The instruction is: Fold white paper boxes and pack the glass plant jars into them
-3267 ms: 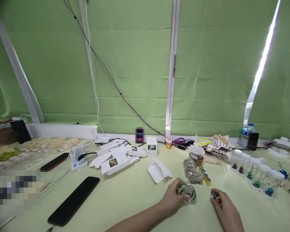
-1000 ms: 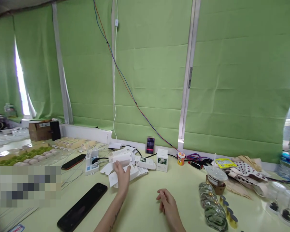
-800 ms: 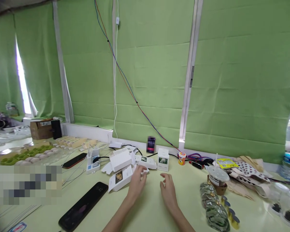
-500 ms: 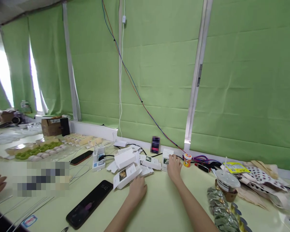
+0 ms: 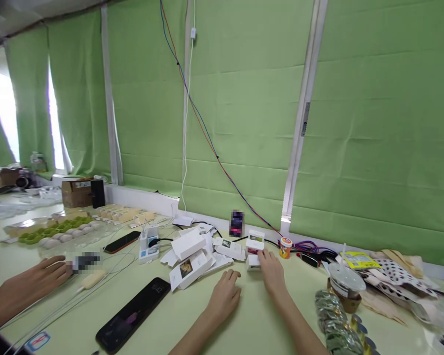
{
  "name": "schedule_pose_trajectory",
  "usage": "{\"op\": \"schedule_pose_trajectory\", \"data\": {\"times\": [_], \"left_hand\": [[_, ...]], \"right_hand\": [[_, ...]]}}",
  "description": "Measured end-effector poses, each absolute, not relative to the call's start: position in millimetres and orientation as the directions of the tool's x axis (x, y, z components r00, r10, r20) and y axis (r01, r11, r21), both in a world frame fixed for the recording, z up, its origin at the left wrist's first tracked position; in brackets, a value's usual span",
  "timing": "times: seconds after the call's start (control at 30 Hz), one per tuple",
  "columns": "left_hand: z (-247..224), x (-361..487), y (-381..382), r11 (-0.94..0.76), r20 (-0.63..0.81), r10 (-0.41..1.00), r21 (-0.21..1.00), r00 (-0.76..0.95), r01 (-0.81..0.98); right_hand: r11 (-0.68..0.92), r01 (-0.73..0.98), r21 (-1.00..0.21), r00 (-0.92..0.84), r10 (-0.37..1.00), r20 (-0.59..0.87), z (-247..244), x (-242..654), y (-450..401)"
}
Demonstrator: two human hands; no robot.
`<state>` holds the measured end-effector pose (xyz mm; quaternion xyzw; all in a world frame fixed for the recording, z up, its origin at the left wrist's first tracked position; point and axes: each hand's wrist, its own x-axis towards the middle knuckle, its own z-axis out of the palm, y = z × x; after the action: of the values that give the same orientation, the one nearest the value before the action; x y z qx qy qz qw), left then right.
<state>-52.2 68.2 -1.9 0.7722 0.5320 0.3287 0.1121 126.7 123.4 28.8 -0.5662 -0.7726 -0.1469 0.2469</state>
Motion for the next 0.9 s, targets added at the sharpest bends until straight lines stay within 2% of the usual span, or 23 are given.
{"op": "schedule_pose_trajectory", "data": {"times": [0.1,0.2,0.27,0.37,0.43,0.5,0.57,0.67,0.77,0.9], "left_hand": [[2,-53,68,-0.509,0.429,0.859,0.657,0.279,0.556],[7,-55,68,-0.521,0.317,0.833,0.727,0.454,0.448],[11,-55,65,-0.533,0.222,0.777,0.731,0.589,0.427],[17,-52,58,-0.568,0.193,0.714,0.722,0.674,0.395],[20,-49,55,-0.562,0.228,0.751,0.713,0.619,0.419],[22,-46,53,-0.56,0.28,0.794,0.683,0.54,0.469],[24,-44,51,-0.598,0.354,0.792,0.614,0.498,0.515],[25,-42,49,-0.669,0.44,0.743,0.472,0.504,0.574],[24,-40,48,-0.719,0.46,0.691,0.364,0.557,0.591],[24,-39,48,-0.73,0.476,0.678,0.344,0.561,0.59]], "right_hand": [[0.495,0.801,-0.335,-0.227,0.771,0.595,13,136,94],[0.585,0.498,-0.64,-0.162,0.788,0.594,-9,139,66],[0.573,0.363,-0.735,-0.129,0.812,0.569,-21,137,51],[0.557,0.199,-0.806,-0.107,0.83,0.547,-28,133,40],[0.498,0.074,-0.864,-0.045,0.867,0.496,-27,131,39],[0.378,-0.081,-0.922,0.0,0.925,0.38,-24,130,40],[0.27,-0.18,-0.946,-0.05,0.958,0.283,-22,129,41],[0.232,-0.158,-0.96,-0.151,0.955,0.255,-24,126,40],[0.235,-0.082,-0.969,-0.169,0.954,0.246,-32,122,37],[0.29,-0.007,-0.957,-0.098,0.952,0.289,-34,121,38]]}}
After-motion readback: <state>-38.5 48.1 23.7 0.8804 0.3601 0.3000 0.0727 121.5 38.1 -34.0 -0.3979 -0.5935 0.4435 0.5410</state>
